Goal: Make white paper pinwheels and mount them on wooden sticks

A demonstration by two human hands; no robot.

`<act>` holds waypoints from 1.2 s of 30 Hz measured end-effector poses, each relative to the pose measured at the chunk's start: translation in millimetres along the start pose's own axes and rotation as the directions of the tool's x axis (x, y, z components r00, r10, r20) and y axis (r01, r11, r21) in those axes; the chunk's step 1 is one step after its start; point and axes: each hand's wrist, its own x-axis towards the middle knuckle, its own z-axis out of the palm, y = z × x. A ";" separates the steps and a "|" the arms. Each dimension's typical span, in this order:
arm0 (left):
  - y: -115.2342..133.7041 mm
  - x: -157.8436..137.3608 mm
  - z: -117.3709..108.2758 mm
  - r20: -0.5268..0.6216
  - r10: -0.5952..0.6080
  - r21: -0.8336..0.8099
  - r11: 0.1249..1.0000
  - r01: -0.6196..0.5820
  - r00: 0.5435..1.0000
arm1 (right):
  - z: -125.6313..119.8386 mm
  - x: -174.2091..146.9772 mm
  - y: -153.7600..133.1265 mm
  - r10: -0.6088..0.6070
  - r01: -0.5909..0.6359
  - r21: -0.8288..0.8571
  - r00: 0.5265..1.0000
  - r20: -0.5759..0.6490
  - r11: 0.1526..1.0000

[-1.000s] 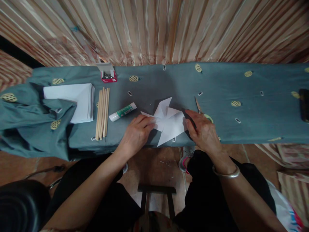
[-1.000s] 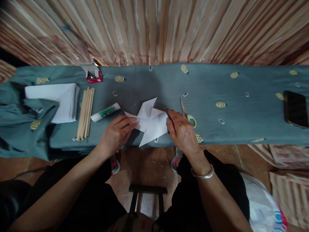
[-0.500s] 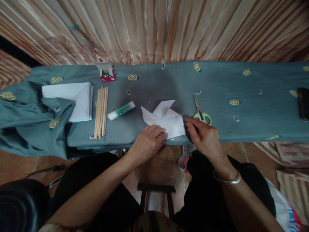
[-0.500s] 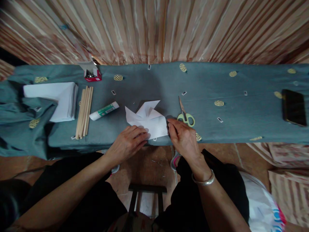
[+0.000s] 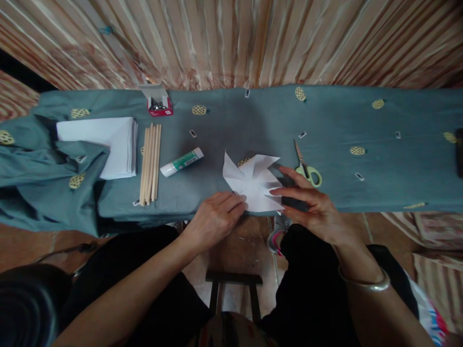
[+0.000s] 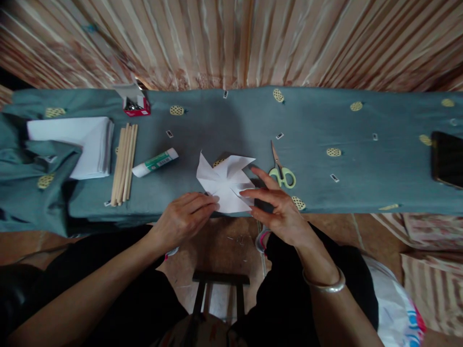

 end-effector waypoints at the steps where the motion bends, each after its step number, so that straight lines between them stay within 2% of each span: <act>1: 0.6 0.0 0.4 0.005 -0.001 0.004 1.000 0.001 1.000 | -0.2 0.6 -1.6 -0.001 0.001 0.014 1.000 0.003 1.000; 8: 1.8 0.1 3.6 0.039 -0.006 0.005 1.000 0.006 0.999 | 6.2 5.2 -5.1 0.001 -0.001 0.053 1.000 0.000 0.999; 19: 4.3 0.6 1.6 0.085 -0.022 -0.004 1.000 0.022 0.996 | 13.4 20.9 -1.3 -0.051 0.050 -0.011 0.990 -0.135 0.999; 24: 4.7 0.8 0.3 0.109 -0.026 -0.009 1.000 0.027 0.994 | 23.7 29.2 -7.3 -0.065 0.050 -0.112 0.988 -0.137 0.992; 32: 5.7 2.2 -0.9 0.101 -0.028 -0.032 0.999 0.031 0.994 | 42.8 34.5 -14.3 -0.145 0.074 -0.277 0.959 -0.245 0.958; 36: 5.9 1.6 -0.3 0.088 -0.023 -0.032 0.999 0.026 0.996 | 45.9 36.5 -13.7 -0.182 0.093 -0.337 0.953 -0.241 0.937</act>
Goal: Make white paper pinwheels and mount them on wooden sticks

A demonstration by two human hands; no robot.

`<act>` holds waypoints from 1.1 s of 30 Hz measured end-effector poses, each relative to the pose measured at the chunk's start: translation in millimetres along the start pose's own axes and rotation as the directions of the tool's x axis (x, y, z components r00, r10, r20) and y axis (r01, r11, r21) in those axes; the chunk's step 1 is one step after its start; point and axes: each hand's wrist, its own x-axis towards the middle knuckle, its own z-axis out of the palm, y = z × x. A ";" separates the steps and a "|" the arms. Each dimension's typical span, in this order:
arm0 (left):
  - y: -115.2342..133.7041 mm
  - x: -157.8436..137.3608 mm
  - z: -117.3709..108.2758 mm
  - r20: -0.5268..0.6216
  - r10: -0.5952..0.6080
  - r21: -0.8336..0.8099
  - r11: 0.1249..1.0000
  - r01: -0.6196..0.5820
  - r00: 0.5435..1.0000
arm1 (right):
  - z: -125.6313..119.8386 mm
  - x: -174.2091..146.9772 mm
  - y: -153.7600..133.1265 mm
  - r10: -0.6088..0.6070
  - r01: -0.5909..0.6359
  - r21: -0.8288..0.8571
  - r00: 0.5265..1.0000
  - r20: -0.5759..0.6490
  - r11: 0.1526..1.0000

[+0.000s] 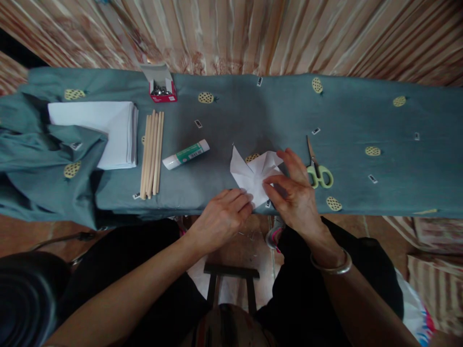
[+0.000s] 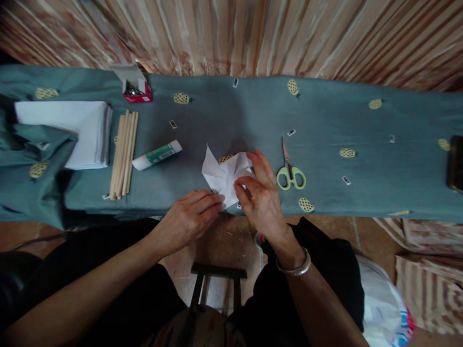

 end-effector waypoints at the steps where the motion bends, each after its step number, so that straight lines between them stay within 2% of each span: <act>1: 0.1 -0.1 0.2 -0.001 0.000 0.003 1.000 0.000 1.000 | 0.5 0.1 0.2 -0.006 0.006 -0.012 1.000 0.005 1.000; 33: 1.3 0.0 -0.5 0.019 -0.007 0.033 0.999 0.006 1.000 | 5.9 0.7 -2.8 0.012 -0.011 -0.018 1.000 0.016 1.000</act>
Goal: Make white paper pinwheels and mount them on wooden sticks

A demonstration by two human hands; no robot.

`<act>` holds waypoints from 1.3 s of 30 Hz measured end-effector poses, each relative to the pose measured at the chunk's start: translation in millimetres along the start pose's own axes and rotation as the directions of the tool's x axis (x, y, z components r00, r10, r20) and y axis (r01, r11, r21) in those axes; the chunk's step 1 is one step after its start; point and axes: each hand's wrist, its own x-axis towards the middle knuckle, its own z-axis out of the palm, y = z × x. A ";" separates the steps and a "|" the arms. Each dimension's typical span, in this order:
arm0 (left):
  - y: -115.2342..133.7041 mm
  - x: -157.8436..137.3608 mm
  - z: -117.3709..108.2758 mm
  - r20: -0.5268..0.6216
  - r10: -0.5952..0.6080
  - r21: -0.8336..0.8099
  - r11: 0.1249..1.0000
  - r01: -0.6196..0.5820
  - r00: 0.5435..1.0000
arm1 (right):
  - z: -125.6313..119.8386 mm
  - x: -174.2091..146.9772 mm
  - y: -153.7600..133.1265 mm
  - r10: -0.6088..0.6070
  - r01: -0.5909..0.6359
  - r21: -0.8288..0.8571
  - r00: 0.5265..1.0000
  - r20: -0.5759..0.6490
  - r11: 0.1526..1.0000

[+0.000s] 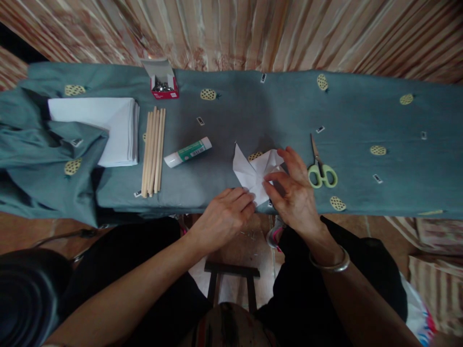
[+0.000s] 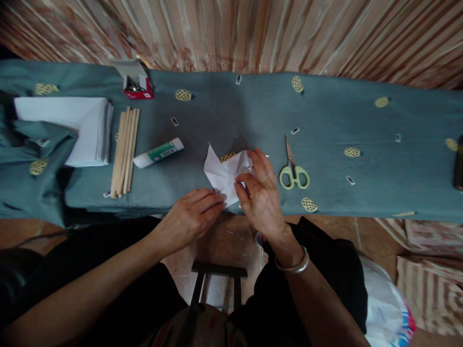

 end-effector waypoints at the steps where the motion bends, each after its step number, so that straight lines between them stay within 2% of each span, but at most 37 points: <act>1: 0.0 0.1 -0.1 0.002 0.000 0.000 1.000 0.000 1.000 | -0.2 0.0 -0.3 -0.004 0.004 -0.005 1.000 0.002 1.000; 12: -0.7 -0.7 1.7 -0.018 0.008 -0.002 1.000 -0.008 1.000 | 1.8 -1.8 -2.5 -0.060 0.059 -0.025 0.998 -0.019 0.998; 27: -1.2 0.2 0.0 0.023 0.000 -0.011 1.000 0.000 1.000 | 1.0 -2.4 -5.4 -0.004 0.004 -0.017 1.000 0.001 1.000; 33: -0.3 0.2 0.4 0.004 0.001 -0.001 1.000 -0.001 1.000 | 2.0 -2.7 -6.0 -0.052 0.051 -0.068 0.999 -0.011 0.996; 36: -0.5 -0.1 1.2 0.014 -0.002 -0.009 1.000 0.002 1.000 | 1.1 -2.9 -8.8 -0.072 0.074 -0.081 0.997 0.028 0.994; 39: -1.6 -0.6 1.5 0.041 -0.002 -0.018 1.000 0.003 0.999 | 0.5 -5.7 -12.5 -0.020 0.027 -0.095 0.998 0.066 0.995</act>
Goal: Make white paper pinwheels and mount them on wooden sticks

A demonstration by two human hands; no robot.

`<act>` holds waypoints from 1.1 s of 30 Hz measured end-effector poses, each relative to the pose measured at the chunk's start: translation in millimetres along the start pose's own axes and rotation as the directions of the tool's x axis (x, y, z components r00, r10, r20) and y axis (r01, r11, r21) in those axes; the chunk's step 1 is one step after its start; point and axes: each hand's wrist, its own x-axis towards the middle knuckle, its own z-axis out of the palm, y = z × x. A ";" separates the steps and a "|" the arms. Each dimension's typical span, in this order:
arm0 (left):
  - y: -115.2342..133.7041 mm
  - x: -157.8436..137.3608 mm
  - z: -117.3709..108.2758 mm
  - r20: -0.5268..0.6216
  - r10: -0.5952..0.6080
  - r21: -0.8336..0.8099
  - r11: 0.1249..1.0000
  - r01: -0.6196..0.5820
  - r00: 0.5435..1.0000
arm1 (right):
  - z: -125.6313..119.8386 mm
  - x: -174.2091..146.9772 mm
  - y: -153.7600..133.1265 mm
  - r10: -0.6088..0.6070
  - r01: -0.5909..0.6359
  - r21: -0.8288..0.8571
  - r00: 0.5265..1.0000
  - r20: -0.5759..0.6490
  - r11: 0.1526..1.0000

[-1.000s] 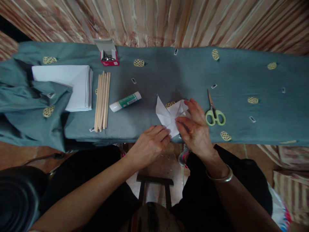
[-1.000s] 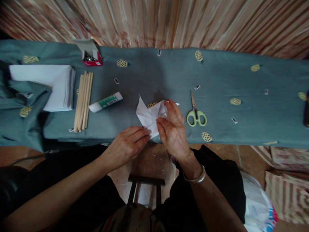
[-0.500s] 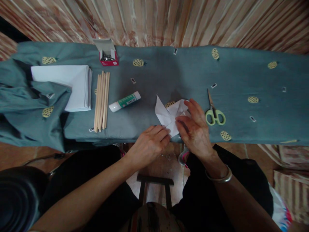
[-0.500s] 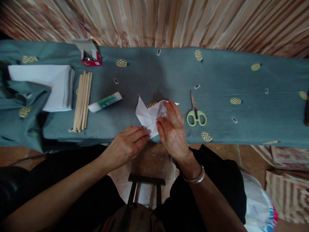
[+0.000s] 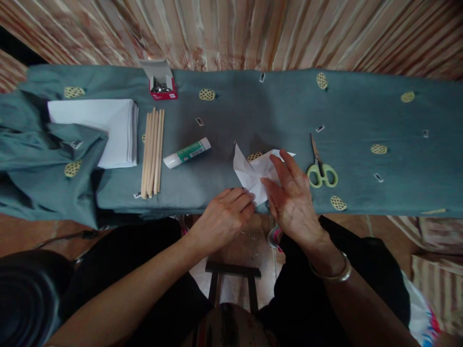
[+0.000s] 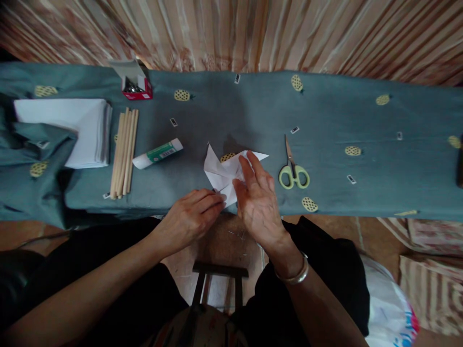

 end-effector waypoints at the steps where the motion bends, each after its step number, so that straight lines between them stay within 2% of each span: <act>1: -0.4 -0.1 0.0 0.004 0.001 -0.003 1.000 -0.001 1.000 | 0.3 -1.5 -1.1 0.020 -0.020 0.002 1.000 0.006 1.000; 5: -1.1 0.1 -0.3 0.005 -0.003 -0.002 1.000 0.003 1.000 | 4.0 -9.1 -3.5 0.051 -0.052 0.041 0.998 0.030 0.998; 11: -2.2 1.6 -3.7 -0.080 -0.045 -0.070 0.997 0.039 0.996 | 8.2 -16.3 -4.0 -0.037 0.035 0.028 0.998 0.048 0.999; 17: -13.4 0.0 -8.1 -0.189 -0.172 -0.285 0.952 0.113 0.967 | 7.2 -10.9 -1.5 -0.088 0.087 0.027 0.996 0.022 0.996; 23: -22.1 -3.1 -9.1 -0.201 -0.321 -0.427 0.879 0.213 0.925 | 10.4 -5.9 2.7 -0.112 0.112 0.010 0.994 -0.008 0.994; 25: -22.0 -3.5 -8.6 -0.205 -0.321 -0.428 0.879 0.210 0.925 | 10.2 -6.0 3.0 -0.127 0.127 -0.026 0.992 0.004 0.992; 29: -17.9 -0.3 -8.2 -0.216 -0.244 -0.372 0.916 0.152 0.945 | 7.2 -7.9 3.3 -0.139 0.142 -0.117 0.990 0.037 0.983; 33: -10.5 6.5 -7.7 -0.168 -0.189 -0.277 0.951 0.138 0.967 | 3.7 -9.8 5.2 -0.145 0.150 -0.162 0.989 0.042 0.975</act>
